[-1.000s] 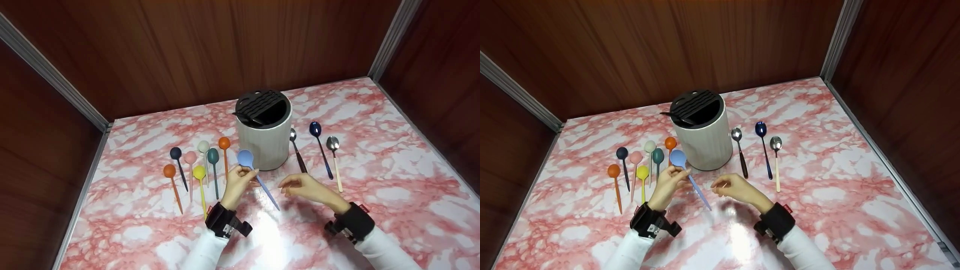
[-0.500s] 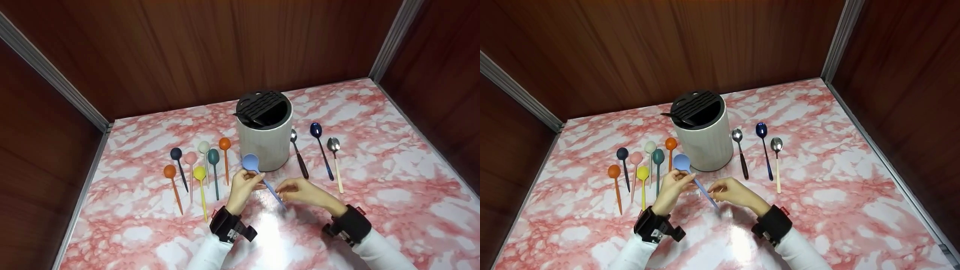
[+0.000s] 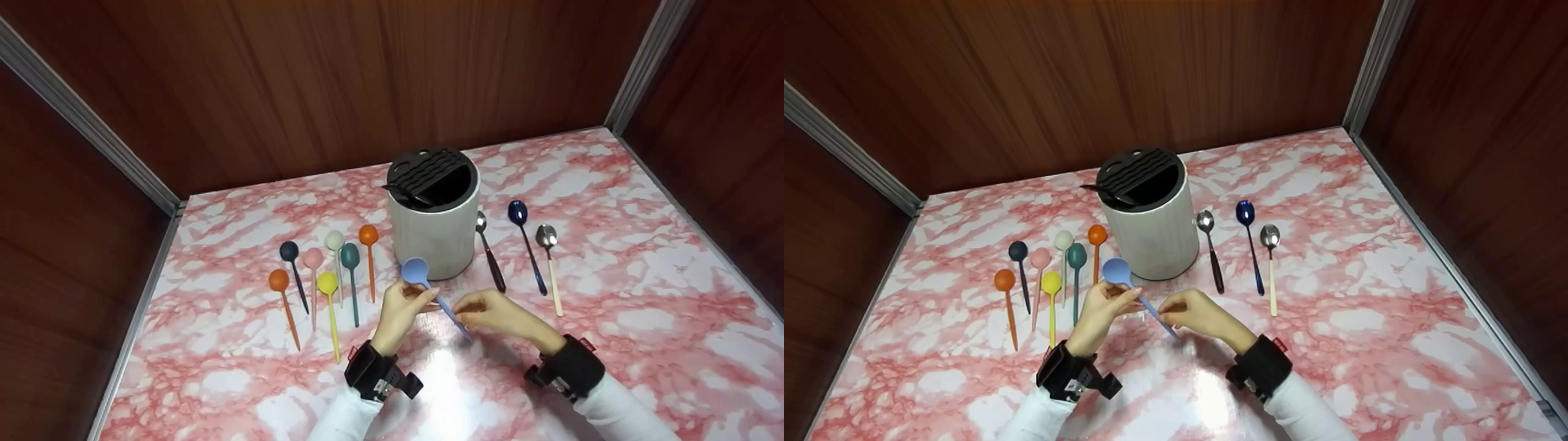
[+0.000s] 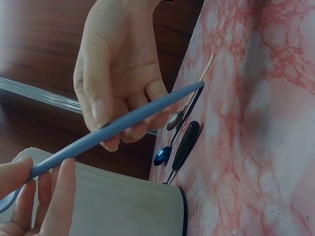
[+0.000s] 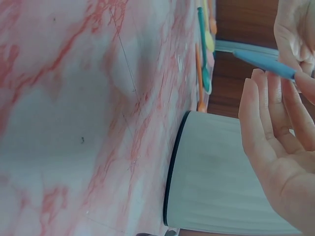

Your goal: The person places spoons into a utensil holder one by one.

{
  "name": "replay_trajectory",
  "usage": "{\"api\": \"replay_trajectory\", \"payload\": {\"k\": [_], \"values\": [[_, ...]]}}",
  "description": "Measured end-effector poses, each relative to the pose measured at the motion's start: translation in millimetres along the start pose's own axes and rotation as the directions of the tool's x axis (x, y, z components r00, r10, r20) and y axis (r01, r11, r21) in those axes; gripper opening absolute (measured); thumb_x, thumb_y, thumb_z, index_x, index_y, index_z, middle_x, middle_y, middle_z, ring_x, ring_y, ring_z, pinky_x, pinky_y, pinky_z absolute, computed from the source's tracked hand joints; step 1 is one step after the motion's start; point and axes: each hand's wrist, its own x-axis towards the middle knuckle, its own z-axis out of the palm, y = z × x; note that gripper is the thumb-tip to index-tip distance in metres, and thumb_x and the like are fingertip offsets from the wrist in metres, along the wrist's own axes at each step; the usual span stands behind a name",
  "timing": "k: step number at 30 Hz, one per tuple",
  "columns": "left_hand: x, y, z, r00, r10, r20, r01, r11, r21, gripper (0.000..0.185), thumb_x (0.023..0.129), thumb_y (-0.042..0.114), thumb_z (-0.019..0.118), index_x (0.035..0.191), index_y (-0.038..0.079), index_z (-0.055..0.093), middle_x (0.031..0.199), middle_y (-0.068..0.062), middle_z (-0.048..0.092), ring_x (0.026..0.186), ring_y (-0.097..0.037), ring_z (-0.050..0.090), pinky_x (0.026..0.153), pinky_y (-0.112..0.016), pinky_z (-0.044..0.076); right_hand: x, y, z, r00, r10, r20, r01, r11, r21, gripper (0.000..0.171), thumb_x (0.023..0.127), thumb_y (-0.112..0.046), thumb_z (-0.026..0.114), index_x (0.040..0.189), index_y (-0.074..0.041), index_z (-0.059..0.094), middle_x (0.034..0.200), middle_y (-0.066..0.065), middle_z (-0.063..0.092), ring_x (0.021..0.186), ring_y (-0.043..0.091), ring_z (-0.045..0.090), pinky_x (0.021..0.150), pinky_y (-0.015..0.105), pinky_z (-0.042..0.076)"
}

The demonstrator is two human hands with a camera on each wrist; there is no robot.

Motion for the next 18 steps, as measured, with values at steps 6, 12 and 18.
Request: {"api": "replay_trajectory", "payload": {"k": [6, 12, 18], "values": [[-2.5, 0.8, 2.1, 1.0, 0.013, 0.02, -0.013, 1.0, 0.018, 0.01, 0.083, -0.004, 0.061, 0.084, -0.003, 0.051, 0.072, 0.002, 0.054, 0.071, -0.007, 0.063, 0.074, -0.039, 0.058, 1.6, 1.7, 1.2, 1.0, 0.003, -0.002, -0.003, 1.0, 0.0, 0.025, 0.085, -0.011, 0.06, 0.102, 0.007, 0.064, 0.099, 0.025, 0.066, 0.08, 0.009, 0.061, 0.069, 0.022, 0.055], [-2.9, 0.5, 3.5, 1.0, 0.013, 0.026, -0.014, 0.999, 0.033, 0.011, 0.083, -0.002, 0.062, 0.085, -0.004, 0.051, 0.073, 0.002, 0.055, 0.071, -0.009, 0.064, 0.077, -0.042, 0.057, 1.7, 1.6, 0.9, 1.0, -0.007, -0.014, 0.007, 1.0, 0.003, 0.025, 0.084, -0.01, 0.061, 0.102, 0.007, 0.065, 0.098, 0.025, 0.066, 0.08, 0.012, 0.062, 0.069, 0.018, 0.053], [-4.7, -0.6, 5.1, 0.999, 0.005, 0.038, -0.006, 1.0, 0.019, 0.012, 0.083, -0.003, 0.062, 0.087, -0.004, 0.051, 0.075, 0.001, 0.055, 0.074, -0.01, 0.064, 0.077, -0.042, 0.057, 0.1, 0.9, 0.5, 0.999, -0.031, -0.004, 0.032, 0.999, 0.037, 0.025, 0.086, -0.009, 0.061, 0.104, 0.008, 0.063, 0.103, 0.03, 0.063, 0.086, 0.012, 0.063, 0.071, 0.017, 0.053]]}}
